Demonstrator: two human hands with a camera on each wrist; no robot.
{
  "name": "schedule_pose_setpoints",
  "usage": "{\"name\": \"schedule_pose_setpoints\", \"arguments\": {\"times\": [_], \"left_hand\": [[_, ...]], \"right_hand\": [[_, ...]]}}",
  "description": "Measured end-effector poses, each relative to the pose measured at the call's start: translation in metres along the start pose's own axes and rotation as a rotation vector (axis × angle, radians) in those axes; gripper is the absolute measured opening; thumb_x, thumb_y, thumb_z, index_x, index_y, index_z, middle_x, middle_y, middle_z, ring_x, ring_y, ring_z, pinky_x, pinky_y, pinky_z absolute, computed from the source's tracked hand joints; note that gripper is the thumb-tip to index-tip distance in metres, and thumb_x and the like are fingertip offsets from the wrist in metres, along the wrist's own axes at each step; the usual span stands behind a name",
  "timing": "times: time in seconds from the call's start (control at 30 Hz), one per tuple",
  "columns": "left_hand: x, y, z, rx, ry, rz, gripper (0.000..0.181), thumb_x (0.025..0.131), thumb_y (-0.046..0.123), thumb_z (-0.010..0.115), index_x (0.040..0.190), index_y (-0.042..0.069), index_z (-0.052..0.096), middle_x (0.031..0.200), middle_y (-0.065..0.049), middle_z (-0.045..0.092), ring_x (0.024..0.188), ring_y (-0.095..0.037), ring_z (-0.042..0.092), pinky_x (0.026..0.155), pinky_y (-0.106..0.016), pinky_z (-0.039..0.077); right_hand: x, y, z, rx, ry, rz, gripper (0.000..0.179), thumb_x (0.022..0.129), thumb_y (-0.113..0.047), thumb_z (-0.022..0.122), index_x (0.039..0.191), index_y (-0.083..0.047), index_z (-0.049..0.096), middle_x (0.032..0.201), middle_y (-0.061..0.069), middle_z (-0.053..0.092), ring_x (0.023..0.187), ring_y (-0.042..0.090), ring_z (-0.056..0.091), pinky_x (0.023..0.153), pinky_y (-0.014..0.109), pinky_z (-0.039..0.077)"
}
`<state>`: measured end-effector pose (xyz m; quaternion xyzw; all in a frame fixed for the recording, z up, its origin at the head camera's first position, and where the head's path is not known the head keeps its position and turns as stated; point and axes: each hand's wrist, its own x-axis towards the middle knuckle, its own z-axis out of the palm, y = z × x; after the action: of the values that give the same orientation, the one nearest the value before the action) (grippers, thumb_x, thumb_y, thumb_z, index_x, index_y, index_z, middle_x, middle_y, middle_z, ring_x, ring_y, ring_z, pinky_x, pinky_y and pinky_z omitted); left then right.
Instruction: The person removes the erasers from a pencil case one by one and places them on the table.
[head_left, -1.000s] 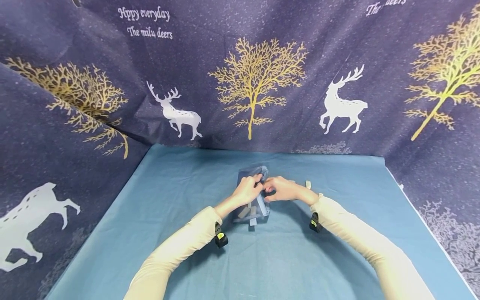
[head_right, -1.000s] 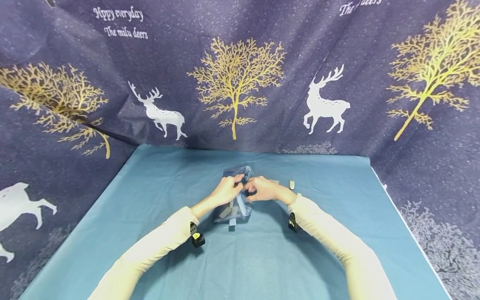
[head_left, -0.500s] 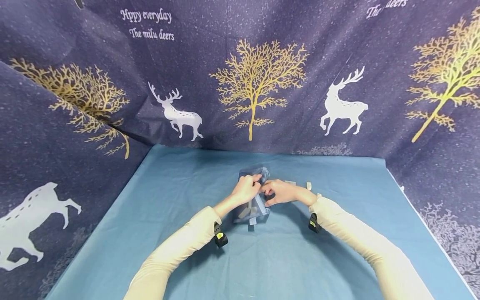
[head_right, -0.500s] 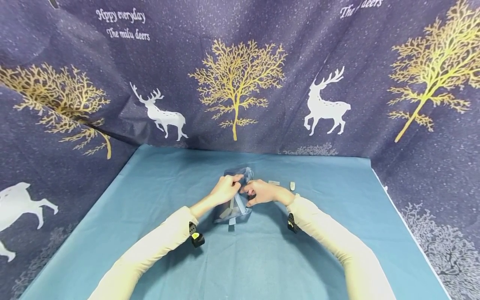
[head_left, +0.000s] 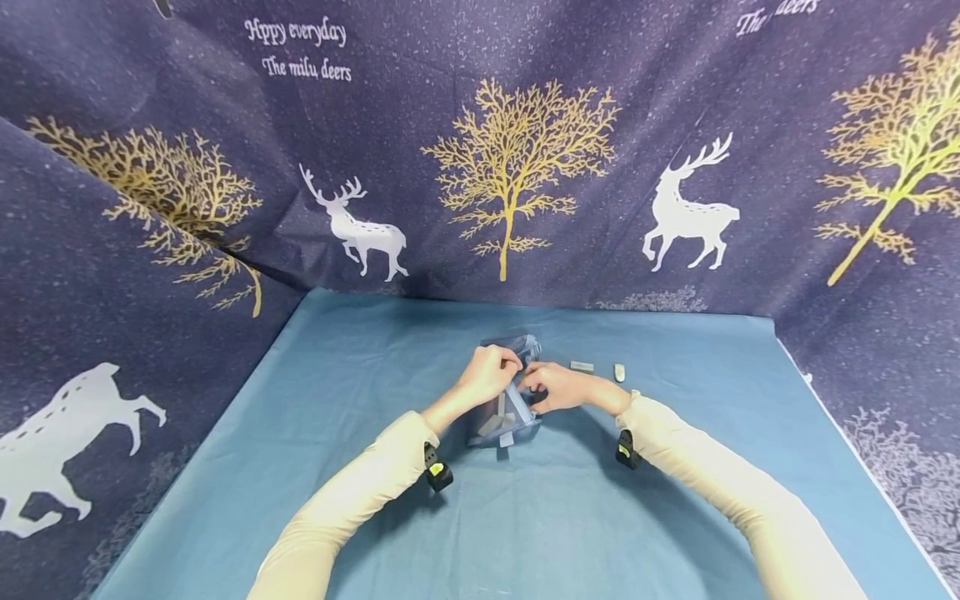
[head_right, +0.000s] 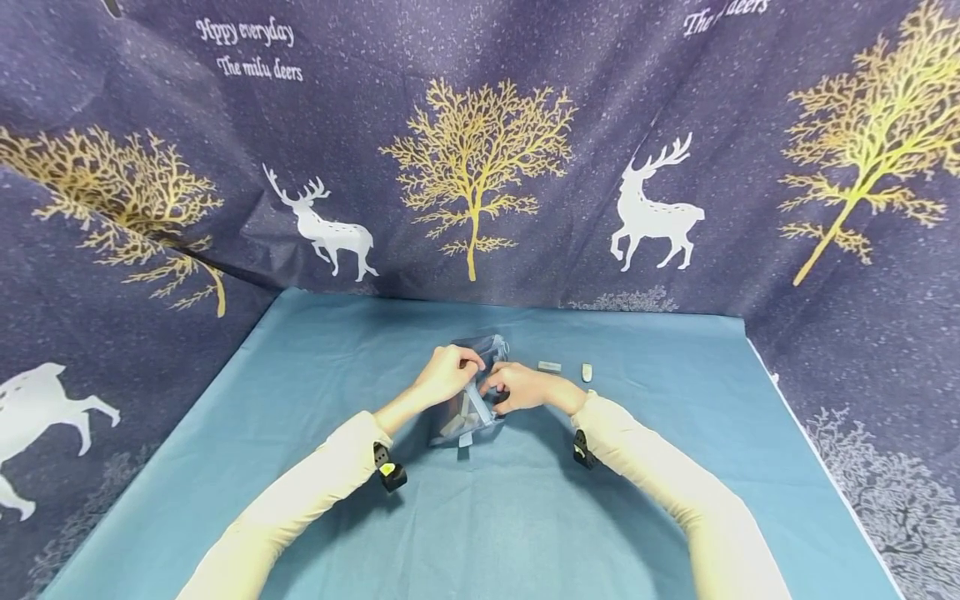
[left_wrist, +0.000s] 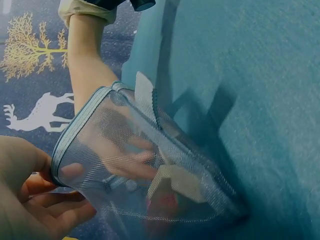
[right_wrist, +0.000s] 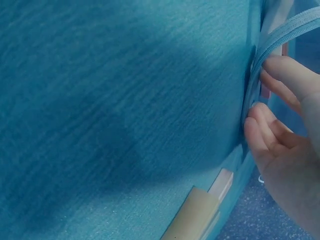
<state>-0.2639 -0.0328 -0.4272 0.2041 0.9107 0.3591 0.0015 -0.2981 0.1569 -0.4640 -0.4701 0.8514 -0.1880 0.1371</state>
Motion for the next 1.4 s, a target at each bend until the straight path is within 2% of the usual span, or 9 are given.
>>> {"name": "schedule_pose_setpoints", "arguments": {"times": [0.27,0.6,0.77,0.87,0.97,1.03,1.13,1.23,1.4], "left_hand": [[0.001,-0.004,-0.009,0.025,0.021,0.030,0.027,0.086,0.008,0.046,0.094,0.005,0.071,0.075,-0.004,0.067,0.042,-0.006,0.040,0.043,-0.018,0.035],[-0.004,-0.006,-0.008,-0.010,-0.032,0.035,0.028,0.091,0.012,0.046,0.105,0.003,0.068,0.084,-0.009,0.069,0.039,-0.007,0.040,0.041,-0.019,0.034],[-0.004,-0.008,-0.007,-0.027,-0.028,0.051,0.029,0.092,0.014,0.045,0.108,0.004,0.066,0.072,-0.004,0.066,0.036,-0.007,0.034,0.038,-0.019,0.030],[-0.004,-0.010,-0.006,-0.036,-0.034,0.061,0.029,0.093,0.014,0.044,0.110,0.004,0.066,0.068,-0.003,0.065,0.034,-0.007,0.030,0.036,-0.019,0.028],[-0.006,-0.012,-0.007,-0.042,-0.038,0.076,0.029,0.094,0.015,0.043,0.106,0.005,0.067,0.070,-0.004,0.065,0.035,-0.009,0.033,0.037,-0.020,0.029],[-0.006,-0.014,-0.008,-0.050,-0.048,0.086,0.028,0.095,0.016,0.042,0.103,0.005,0.067,0.073,-0.005,0.066,0.038,-0.010,0.040,0.038,-0.020,0.032],[-0.007,-0.017,-0.010,-0.055,-0.070,0.108,0.028,0.096,0.017,0.041,0.097,0.007,0.067,0.073,-0.011,0.066,0.042,-0.013,0.047,0.039,-0.021,0.035],[-0.007,-0.023,-0.013,-0.042,-0.071,0.139,0.026,0.096,0.018,0.040,0.092,0.009,0.064,0.070,-0.012,0.064,0.045,-0.011,0.048,0.041,-0.022,0.036],[-0.006,-0.031,-0.019,-0.031,-0.057,0.197,0.024,0.096,0.020,0.041,0.086,0.011,0.060,0.064,-0.001,0.055,0.049,-0.007,0.045,0.048,-0.021,0.036]], "right_hand": [[0.002,-0.003,-0.002,-0.012,0.022,-0.016,0.035,0.076,-0.014,0.071,0.110,-0.009,0.064,0.107,0.008,0.057,0.091,0.020,0.060,0.078,0.025,0.050],[0.007,-0.006,0.004,0.007,-0.006,0.009,0.039,0.070,-0.007,0.071,0.107,-0.004,0.061,0.099,0.008,0.057,0.083,0.012,0.059,0.073,0.021,0.050],[0.010,-0.009,0.003,0.085,-0.026,0.008,0.027,0.065,0.001,0.066,0.089,-0.009,0.058,0.089,0.006,0.055,0.079,0.012,0.058,0.069,0.019,0.049],[0.011,-0.010,0.003,0.155,-0.045,0.016,0.027,0.066,0.003,0.063,0.088,-0.010,0.055,0.087,0.007,0.055,0.077,0.014,0.056,0.069,0.020,0.047],[0.012,-0.009,0.004,0.196,-0.052,0.008,0.026,0.073,0.001,0.062,0.095,-0.010,0.054,0.087,0.007,0.056,0.077,0.016,0.055,0.068,0.020,0.046],[0.012,-0.008,0.005,0.209,-0.053,0.003,0.024,0.078,-0.003,0.063,0.099,-0.009,0.054,0.089,0.007,0.057,0.078,0.017,0.057,0.068,0.020,0.047],[0.012,-0.008,0.007,0.215,-0.047,0.007,0.018,0.082,-0.007,0.062,0.098,-0.009,0.054,0.087,0.008,0.056,0.076,0.018,0.055,0.067,0.021,0.046],[0.012,-0.008,0.007,0.218,-0.031,0.026,0.019,0.081,-0.006,0.062,0.097,-0.011,0.054,0.085,0.008,0.058,0.077,0.015,0.057,0.067,0.020,0.047],[0.012,-0.008,0.006,0.197,-0.010,0.029,0.017,0.076,0.004,0.058,0.088,-0.007,0.053,0.086,0.007,0.059,0.080,0.012,0.058,0.069,0.020,0.049]]}}
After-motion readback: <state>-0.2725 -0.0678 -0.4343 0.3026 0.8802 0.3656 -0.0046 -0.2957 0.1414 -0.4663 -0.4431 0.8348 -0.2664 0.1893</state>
